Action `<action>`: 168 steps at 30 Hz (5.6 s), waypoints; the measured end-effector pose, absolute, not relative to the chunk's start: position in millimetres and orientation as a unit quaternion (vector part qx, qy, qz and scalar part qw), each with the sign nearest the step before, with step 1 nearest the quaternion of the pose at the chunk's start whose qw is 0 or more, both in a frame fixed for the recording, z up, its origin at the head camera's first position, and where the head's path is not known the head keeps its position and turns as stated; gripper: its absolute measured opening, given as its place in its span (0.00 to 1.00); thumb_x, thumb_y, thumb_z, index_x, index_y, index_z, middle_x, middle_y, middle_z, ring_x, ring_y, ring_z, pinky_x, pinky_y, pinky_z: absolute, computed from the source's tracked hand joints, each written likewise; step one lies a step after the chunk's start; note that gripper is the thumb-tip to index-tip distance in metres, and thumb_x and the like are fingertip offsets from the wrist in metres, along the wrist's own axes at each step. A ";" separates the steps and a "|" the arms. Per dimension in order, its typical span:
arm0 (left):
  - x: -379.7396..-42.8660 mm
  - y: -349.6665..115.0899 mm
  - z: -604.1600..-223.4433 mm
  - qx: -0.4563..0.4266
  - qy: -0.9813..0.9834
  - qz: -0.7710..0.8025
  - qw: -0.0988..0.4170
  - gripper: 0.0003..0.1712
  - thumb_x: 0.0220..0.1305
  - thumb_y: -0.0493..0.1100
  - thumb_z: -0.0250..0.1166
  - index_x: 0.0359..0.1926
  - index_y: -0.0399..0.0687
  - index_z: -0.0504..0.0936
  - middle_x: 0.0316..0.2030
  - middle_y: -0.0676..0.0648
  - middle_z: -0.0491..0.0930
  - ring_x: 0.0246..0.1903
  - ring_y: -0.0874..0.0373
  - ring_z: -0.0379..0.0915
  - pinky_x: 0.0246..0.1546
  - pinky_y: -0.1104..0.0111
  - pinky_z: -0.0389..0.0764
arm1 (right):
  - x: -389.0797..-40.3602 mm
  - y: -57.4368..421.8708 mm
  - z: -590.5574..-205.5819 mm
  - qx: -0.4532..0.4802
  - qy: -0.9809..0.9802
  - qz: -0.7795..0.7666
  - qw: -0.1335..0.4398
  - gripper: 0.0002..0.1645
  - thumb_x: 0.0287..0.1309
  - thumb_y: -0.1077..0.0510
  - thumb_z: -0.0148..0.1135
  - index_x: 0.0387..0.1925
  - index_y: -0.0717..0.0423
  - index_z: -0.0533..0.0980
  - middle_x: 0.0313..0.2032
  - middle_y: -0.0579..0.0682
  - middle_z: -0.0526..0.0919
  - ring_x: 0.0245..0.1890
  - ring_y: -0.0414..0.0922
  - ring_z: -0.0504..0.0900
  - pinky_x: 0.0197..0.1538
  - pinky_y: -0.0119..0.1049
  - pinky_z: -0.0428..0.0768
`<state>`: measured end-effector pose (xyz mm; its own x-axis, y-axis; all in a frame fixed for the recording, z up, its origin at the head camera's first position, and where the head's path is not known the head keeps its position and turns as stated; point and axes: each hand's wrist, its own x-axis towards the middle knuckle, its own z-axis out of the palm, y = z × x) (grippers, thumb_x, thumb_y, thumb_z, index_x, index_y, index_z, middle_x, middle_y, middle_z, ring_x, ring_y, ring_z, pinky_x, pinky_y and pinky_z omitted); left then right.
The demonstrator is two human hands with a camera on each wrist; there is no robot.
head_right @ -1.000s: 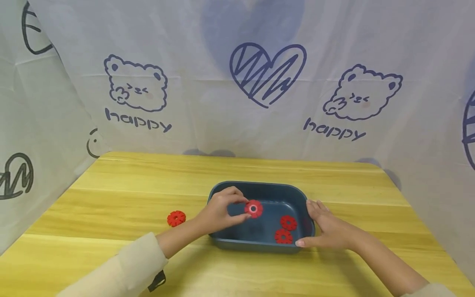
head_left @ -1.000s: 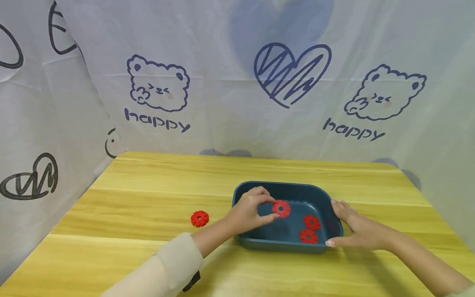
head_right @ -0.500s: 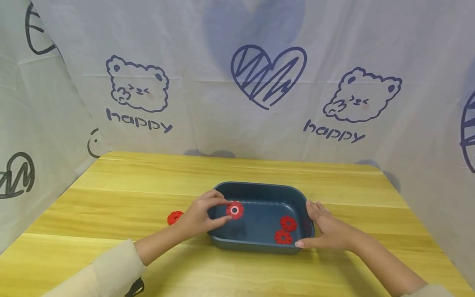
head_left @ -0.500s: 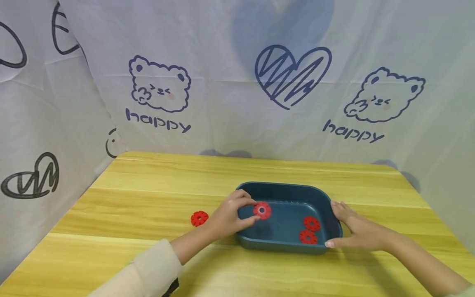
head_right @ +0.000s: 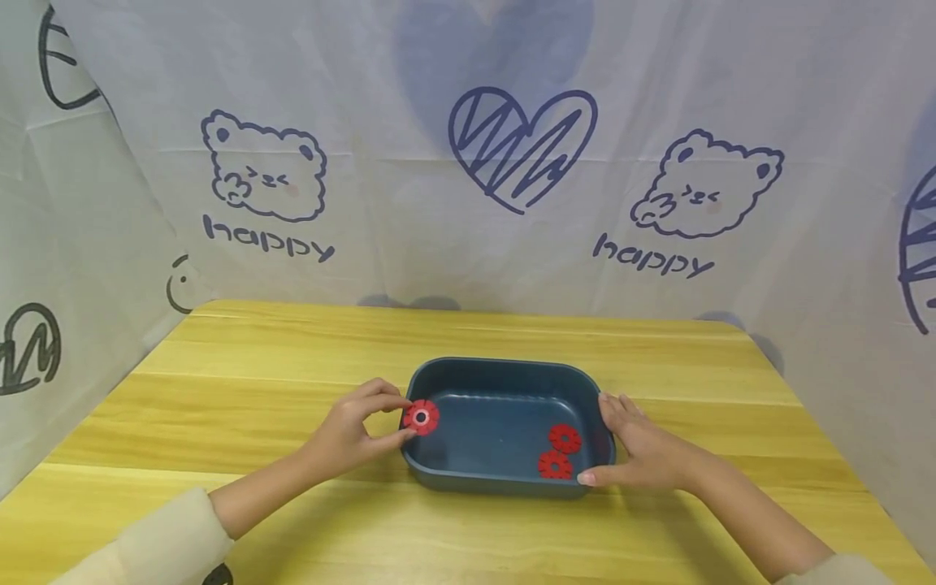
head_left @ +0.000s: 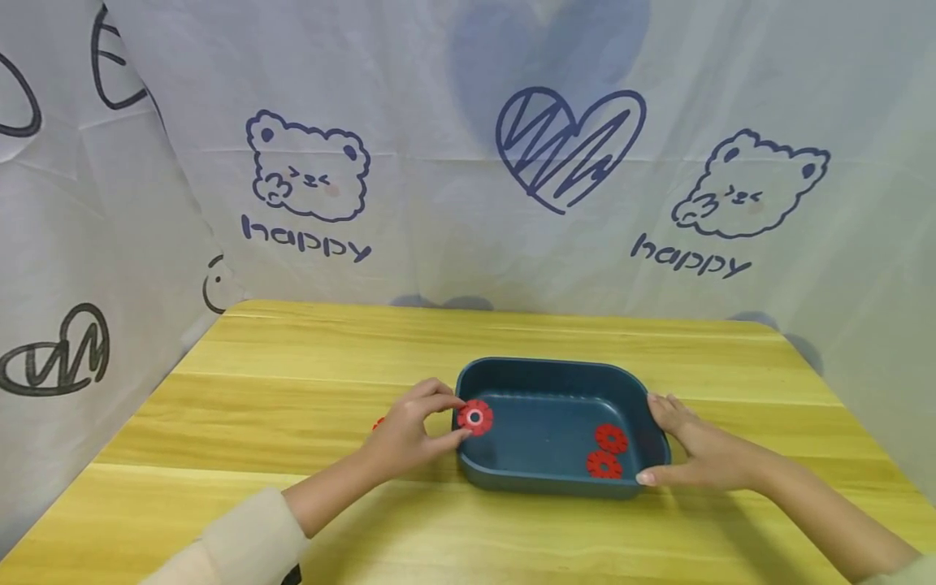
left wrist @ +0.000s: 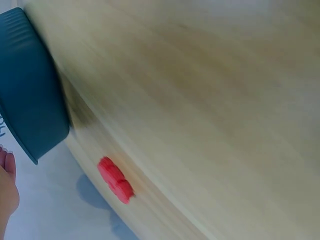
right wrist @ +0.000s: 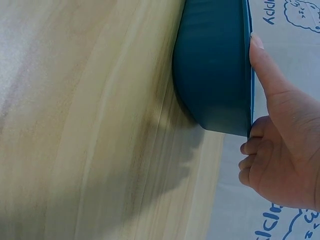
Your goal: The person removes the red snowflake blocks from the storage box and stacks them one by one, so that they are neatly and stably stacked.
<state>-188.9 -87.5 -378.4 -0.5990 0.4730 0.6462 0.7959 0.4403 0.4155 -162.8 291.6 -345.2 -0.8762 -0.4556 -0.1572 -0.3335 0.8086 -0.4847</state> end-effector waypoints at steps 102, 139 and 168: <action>-204.4 -98.4 -378.7 -0.262 -0.835 -0.416 0.246 0.11 0.46 0.35 0.73 0.33 0.36 0.83 0.30 0.42 0.82 0.30 0.51 0.79 0.33 0.67 0.82 | -162.6 292.0 -345.1 -0.209 0.940 -0.234 0.131 0.65 0.46 0.39 0.67 0.67 0.76 0.43 0.68 0.75 0.43 0.66 0.74 0.40 0.61 0.70 0.48; -204.6 50.4 -370.7 -0.321 -0.824 -0.463 0.065 0.15 0.54 0.43 0.68 0.42 0.38 0.82 0.40 0.41 0.80 0.40 0.50 0.76 0.42 0.67 0.79 | -162.0 292.0 -345.0 -0.209 0.939 -0.241 0.130 0.66 0.46 0.40 0.67 0.67 0.77 0.42 0.67 0.76 0.43 0.66 0.74 0.40 0.61 0.70 0.48; -218.3 100.9 -382.8 -0.289 -0.906 -0.309 -0.020 0.17 0.55 0.45 0.68 0.45 0.41 0.82 0.40 0.47 0.79 0.40 0.59 0.75 0.39 0.79 0.76 | -165.0 293.9 -345.7 -0.211 0.936 -0.245 0.140 0.64 0.48 0.41 0.67 0.68 0.75 0.42 0.68 0.75 0.42 0.66 0.74 0.40 0.60 0.71 0.48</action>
<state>-218.3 100.9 -382.8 -0.8321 0.5358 0.1431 0.5114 0.6414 0.5719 -165.0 293.9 -345.7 -0.8716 -0.4638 -0.1588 -0.3264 0.7907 -0.5179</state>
